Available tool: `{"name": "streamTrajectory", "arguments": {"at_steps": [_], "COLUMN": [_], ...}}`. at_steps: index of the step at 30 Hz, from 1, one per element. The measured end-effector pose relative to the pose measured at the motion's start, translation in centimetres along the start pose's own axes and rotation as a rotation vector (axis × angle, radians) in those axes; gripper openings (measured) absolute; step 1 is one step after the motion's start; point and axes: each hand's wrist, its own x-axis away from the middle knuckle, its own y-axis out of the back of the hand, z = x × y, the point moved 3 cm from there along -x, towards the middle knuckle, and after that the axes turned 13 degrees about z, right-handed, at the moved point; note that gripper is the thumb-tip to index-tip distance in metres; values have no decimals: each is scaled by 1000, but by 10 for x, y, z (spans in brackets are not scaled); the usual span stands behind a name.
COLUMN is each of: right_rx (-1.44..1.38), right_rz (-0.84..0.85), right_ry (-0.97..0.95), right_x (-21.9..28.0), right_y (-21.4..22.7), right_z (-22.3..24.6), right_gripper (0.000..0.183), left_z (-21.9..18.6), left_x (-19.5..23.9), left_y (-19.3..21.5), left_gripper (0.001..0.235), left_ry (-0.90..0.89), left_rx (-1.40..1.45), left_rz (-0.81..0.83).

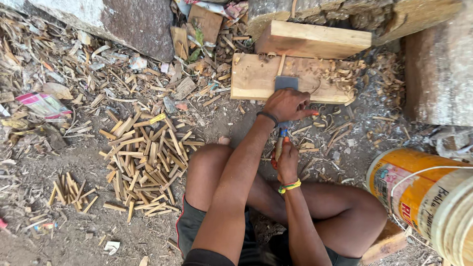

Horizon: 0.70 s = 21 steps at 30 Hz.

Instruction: The person sits on the ground and uses a chisel to carve a rectangular piece of wood, creating wood shavings. They periodically pause to clear the shavings from the wood surface with their hand and then resume carving.

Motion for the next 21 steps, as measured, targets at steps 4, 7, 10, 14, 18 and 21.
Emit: {"name": "streamTrajectory", "arguments": {"at_steps": [4,7,10,14,18,21], "right_rx": [-54,-54,-19,-96,-117,-156], "right_rz": [10,48,-3,20,16,41], "right_ry": [-57,60,-14,10,-4,-8], "right_x": [-11,-16,-23,-31,-60,-67], "right_y": [3,-1,-3,-3,-6,-2], "right_z": [-6,-7,-5,-2,13,14], "right_gripper": [46,40,45,45,48,46], "left_z": [5,9,10,9,10,15], "left_x": [-9,-16,-16,-22,-42,-54], "left_y": [-3,-6,7,13,28,29], "left_gripper": [52,51,50,52,57,58], "left_ry": [-24,25,-7,20,45,41], "left_rx": [-5,-66,-88,-114,-168,-201], "left_rz": [6,71,12,65,79,106]}}
